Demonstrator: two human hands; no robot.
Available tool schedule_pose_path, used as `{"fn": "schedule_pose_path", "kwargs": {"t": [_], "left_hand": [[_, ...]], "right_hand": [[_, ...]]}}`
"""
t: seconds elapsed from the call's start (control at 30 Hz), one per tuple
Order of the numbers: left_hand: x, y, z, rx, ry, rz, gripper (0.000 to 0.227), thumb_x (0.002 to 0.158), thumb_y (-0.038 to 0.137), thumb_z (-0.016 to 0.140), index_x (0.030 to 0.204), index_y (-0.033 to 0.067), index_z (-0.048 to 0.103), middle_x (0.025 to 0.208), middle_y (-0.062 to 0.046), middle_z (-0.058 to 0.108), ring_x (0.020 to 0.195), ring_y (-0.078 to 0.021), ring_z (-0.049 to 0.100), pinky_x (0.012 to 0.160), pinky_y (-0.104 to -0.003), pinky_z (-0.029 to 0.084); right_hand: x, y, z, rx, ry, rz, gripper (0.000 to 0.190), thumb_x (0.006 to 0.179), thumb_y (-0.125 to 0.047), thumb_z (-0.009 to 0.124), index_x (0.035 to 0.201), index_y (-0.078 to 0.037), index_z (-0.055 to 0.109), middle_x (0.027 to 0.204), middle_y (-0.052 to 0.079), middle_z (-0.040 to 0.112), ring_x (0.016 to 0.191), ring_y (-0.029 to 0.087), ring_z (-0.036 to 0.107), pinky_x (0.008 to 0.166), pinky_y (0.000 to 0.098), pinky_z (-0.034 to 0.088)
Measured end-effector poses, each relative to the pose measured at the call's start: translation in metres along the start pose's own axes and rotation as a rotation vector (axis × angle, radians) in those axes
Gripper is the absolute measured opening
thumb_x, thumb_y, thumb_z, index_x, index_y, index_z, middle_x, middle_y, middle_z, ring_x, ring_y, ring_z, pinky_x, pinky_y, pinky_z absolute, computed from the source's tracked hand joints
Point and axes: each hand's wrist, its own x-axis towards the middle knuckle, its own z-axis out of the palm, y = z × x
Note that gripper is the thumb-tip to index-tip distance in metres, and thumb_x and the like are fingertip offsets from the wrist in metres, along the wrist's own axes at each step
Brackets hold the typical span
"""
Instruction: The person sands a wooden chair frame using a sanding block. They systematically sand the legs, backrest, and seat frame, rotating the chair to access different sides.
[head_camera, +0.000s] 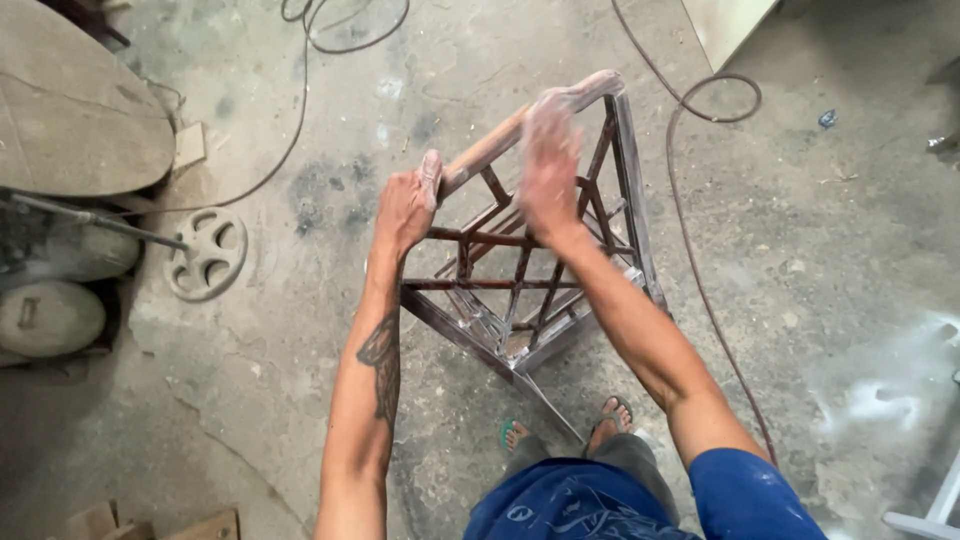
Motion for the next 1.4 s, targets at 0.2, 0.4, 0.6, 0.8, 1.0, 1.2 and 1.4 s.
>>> {"fn": "schedule_pose_path", "kwargs": {"t": [0.2, 0.4, 0.6, 0.8, 1.0, 1.2, 1.4], "left_hand": [[-0.005, 0.021, -0.010, 0.073, 0.043, 0.035, 0.072, 0.108, 0.054, 0.025, 0.070, 0.0002, 0.052, 0.064, -0.025, 0.054, 0.064, -0.0384, 0.057, 0.066, -0.052, 0.037], [-0.004, 0.009, -0.002, 0.257, 0.045, 0.187, 0.033, 0.110, 0.031, 0.032, 0.105, 0.0083, 0.055, 0.075, -0.027, 0.063, 0.072, -0.0542, 0.059, 0.059, -0.058, 0.034], [-0.011, 0.025, -0.012, 0.061, 0.052, 0.018, 0.066, 0.105, 0.059, 0.025, 0.080, 0.0063, 0.057, 0.066, -0.018, 0.058, 0.066, -0.0346, 0.061, 0.064, -0.049, 0.040], [-0.012, 0.029, -0.011, 0.016, 0.061, 0.029, 0.063, 0.106, 0.062, 0.024, 0.066, 0.0141, 0.036, 0.060, -0.002, 0.037, 0.056, -0.0178, 0.042, 0.057, -0.039, 0.034], [-0.013, 0.037, -0.014, 0.021, 0.073, 0.028, 0.067, 0.110, 0.050, 0.030, 0.069, 0.0005, 0.049, 0.061, -0.021, 0.053, 0.061, -0.0350, 0.058, 0.066, -0.051, 0.039], [-0.019, 0.037, -0.009, -0.018, 0.045, -0.013, 0.061, 0.104, 0.065, 0.022, 0.067, 0.0167, 0.030, 0.061, 0.000, 0.035, 0.057, -0.0157, 0.037, 0.057, -0.036, 0.032], [0.002, 0.000, 0.013, 0.061, 0.036, 0.190, 0.049, 0.105, 0.058, 0.050, 0.081, 0.0150, 0.056, 0.061, 0.007, 0.045, 0.044, -0.0053, 0.035, 0.035, -0.021, 0.030]], "right_hand": [[0.018, -0.072, -0.065, 0.775, -0.286, 0.551, 0.057, 0.114, -0.036, 0.010, 0.162, -0.012, -0.010, 0.170, 0.006, -0.017, 0.160, 0.025, -0.013, 0.130, 0.0416, -0.014], [-0.002, 0.017, 0.006, -0.227, -0.091, 0.169, 0.102, 0.074, 0.032, 0.026, 0.168, 0.003, 0.000, 0.173, 0.016, -0.016, 0.161, 0.032, -0.015, 0.134, 0.0661, 0.011], [-0.004, 0.002, -0.005, -0.207, -0.278, 0.064, 0.089, 0.091, 0.025, 0.029, 0.168, -0.002, -0.008, 0.169, 0.010, -0.027, 0.158, 0.027, -0.021, 0.134, 0.0541, -0.009], [0.016, 0.107, -0.015, 0.233, -0.025, 0.389, 0.096, 0.091, 0.030, 0.023, 0.171, -0.013, -0.010, 0.172, 0.009, -0.024, 0.167, 0.031, -0.008, 0.140, 0.0530, -0.005], [0.003, 0.041, -0.003, -0.136, -0.123, 0.341, 0.053, 0.117, 0.004, 0.017, 0.164, 0.006, -0.007, 0.172, 0.019, -0.012, 0.164, 0.030, -0.006, 0.139, 0.0431, 0.000], [-0.005, 0.082, 0.003, -0.076, -0.113, 0.336, 0.105, 0.082, 0.027, 0.031, 0.167, -0.008, -0.020, 0.172, 0.010, -0.027, 0.163, 0.026, -0.018, 0.136, 0.0541, -0.012], [0.003, 0.105, -0.039, 0.189, -0.037, 0.431, 0.101, 0.087, 0.036, 0.041, 0.162, -0.008, -0.010, 0.171, 0.021, 0.028, 0.107, 0.020, 0.070, 0.078, 0.0168, 0.073]]}}
